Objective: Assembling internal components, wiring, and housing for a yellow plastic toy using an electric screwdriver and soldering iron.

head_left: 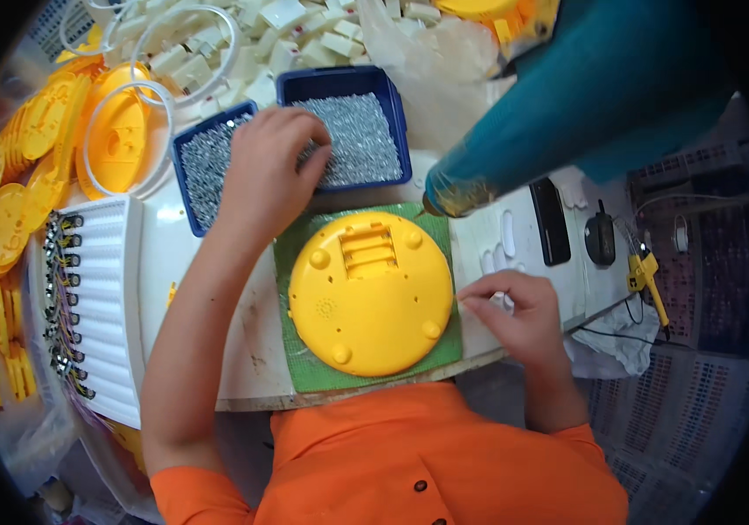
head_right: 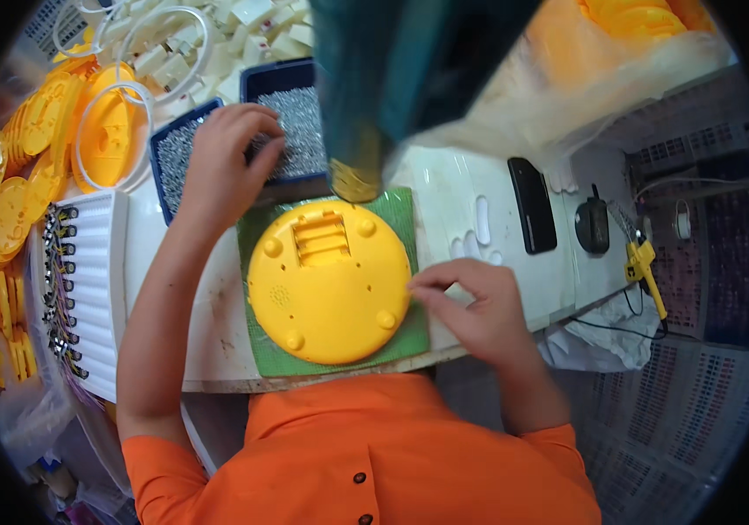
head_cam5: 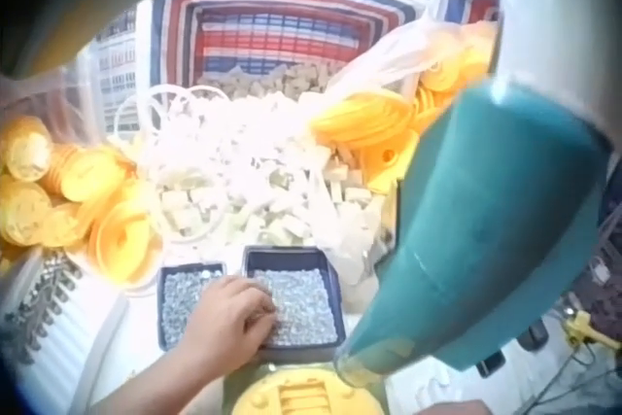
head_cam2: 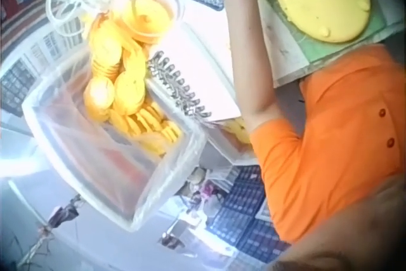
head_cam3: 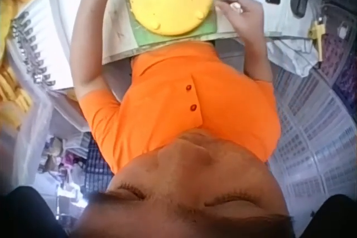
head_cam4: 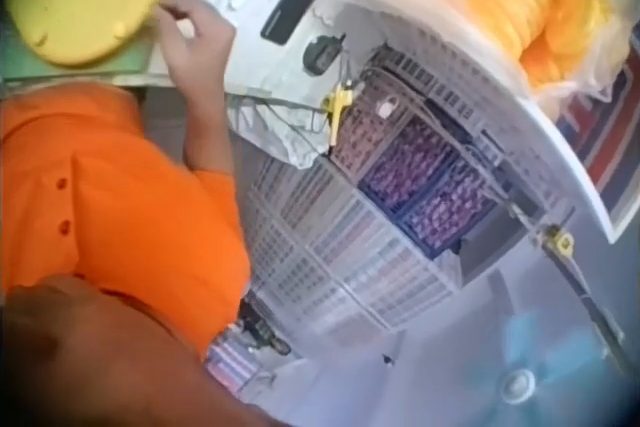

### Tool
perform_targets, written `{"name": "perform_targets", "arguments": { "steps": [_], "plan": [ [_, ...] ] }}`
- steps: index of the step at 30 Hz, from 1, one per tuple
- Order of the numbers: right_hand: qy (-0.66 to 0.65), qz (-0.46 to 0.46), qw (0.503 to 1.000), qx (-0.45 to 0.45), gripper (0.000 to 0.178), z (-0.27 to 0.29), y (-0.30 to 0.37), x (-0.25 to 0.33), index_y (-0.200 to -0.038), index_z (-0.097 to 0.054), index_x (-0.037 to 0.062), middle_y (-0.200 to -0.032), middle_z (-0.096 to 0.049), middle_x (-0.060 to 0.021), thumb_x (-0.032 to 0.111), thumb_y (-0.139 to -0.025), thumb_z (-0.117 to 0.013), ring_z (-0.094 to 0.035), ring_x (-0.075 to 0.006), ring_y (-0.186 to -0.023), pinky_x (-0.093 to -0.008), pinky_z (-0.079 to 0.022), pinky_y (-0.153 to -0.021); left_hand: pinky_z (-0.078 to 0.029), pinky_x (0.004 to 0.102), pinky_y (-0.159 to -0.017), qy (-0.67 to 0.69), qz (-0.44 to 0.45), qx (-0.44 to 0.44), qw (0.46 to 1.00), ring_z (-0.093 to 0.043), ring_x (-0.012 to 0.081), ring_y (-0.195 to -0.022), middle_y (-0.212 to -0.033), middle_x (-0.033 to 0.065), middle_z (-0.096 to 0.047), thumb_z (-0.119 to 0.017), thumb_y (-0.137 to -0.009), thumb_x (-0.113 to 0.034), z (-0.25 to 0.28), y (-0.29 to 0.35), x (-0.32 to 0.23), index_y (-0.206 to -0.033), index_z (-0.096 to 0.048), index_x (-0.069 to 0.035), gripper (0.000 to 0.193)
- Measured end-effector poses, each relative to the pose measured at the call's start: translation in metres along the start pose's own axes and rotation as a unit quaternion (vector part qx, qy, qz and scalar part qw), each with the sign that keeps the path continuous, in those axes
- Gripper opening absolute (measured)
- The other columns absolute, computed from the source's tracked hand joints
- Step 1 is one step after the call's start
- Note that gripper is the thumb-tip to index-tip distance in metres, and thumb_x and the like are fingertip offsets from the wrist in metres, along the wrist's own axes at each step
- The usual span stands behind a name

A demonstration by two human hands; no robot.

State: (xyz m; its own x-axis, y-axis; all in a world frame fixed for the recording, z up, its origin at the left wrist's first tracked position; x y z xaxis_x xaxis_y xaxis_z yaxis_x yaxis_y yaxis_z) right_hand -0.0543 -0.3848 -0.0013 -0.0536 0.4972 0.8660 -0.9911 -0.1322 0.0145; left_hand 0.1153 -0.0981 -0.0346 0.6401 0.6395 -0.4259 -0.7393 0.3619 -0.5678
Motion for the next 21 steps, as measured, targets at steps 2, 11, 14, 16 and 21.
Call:
{"name": "perform_targets", "arguments": {
  "steps": [2, 11, 14, 16, 21],
  "plan": [
    [0.005, 0.025, 0.999, 0.024, 0.014, -0.008, 0.015, -0.002, -0.094, -0.076, 0.0003, -0.089, -0.075, -0.0108, -0.004, -0.08, -0.078, -0.072, -0.0225, -0.081, -0.031, -0.054, -0.075, -0.05, 0.0429, -0.085, 0.002, 0.006, -0.004, 1.0, -0.066, 0.0337, -0.098, -0.097, 0.0108, -0.071, -0.076, -0.083, -0.008, 0.001, -0.002, -0.003, -0.09, -0.067, -0.005, 0.012],
    [0.03, 0.095, 0.992, 0.072, 0.017, -0.038, 0.038, -0.021, -0.092, -0.076, 0.0059, -0.091, -0.067, -0.0068, 0.0, -0.078, -0.083, -0.064, -0.0231, -0.087, -0.0334, -0.052, -0.073, -0.053, 0.0325, -0.078, 0.12, 0.166, -0.013, 0.979, -0.068, 0.0212, -0.086, -0.092, 0.0079, -0.072, -0.072, -0.091, -0.008, 0.017, 0.035, -0.034, -0.097, -0.071, -0.003, 0.008],
    [0.045, 0.109, 0.991, 0.069, 0.018, -0.04, 0.039, -0.022, -0.092, -0.076, 0.0067, -0.091, -0.067, -0.0064, 0.0, -0.077, -0.084, -0.064, -0.0231, -0.086, -0.0333, -0.051, -0.072, -0.053, 0.0308, -0.077, 0.199, 0.199, -0.009, 0.959, -0.067, 0.0186, -0.084, -0.091, 0.0082, -0.07, -0.072, -0.093, -0.003, 0.025, 0.055, -0.046, -0.096, -0.069, 0.0, 0.005],
    [0.046, 0.116, 0.99, 0.069, 0.017, -0.04, 0.038, -0.022, -0.091, -0.075, 0.0068, -0.09, -0.067, -0.0061, 0.001, -0.077, -0.084, -0.063, -0.0232, -0.085, -0.034, -0.051, -0.072, -0.053, 0.0309, -0.078, 0.19, 0.182, -0.01, 0.965, -0.067, 0.0187, -0.085, -0.092, 0.0086, -0.07, -0.072, -0.092, -0.002, 0.031, 0.071, -0.052, -0.095, -0.068, 0.001, 0.006],
    [0.065, 0.106, 0.99, 0.07, 0.019, -0.035, 0.028, -0.018, -0.087, -0.071, 0.0062, -0.087, -0.067, -0.0055, 0.004, -0.076, -0.086, -0.063, -0.0243, -0.083, -0.0359, -0.05, -0.071, -0.053, 0.0345, -0.081, 0.153, 0.158, 0.01, 0.975, -0.067, 0.0258, -0.089, -0.093, 0.009, -0.07, -0.075, -0.086, 0.002, 0.048, 0.109, -0.075, -0.093, -0.068, -0.002, 0.011]
  ]
}}
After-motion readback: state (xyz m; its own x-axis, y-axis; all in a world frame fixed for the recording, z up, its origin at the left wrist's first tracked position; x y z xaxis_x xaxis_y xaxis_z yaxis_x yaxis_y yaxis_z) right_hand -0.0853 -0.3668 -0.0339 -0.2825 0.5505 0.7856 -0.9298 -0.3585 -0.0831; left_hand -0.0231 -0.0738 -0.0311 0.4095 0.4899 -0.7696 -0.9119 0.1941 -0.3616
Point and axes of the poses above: each hand's wrist, its own y-axis away from the middle knuckle, its own z-axis out of the back of the hand, x = y × z, the point moved 2 cm from there along -y, towards the middle knuckle
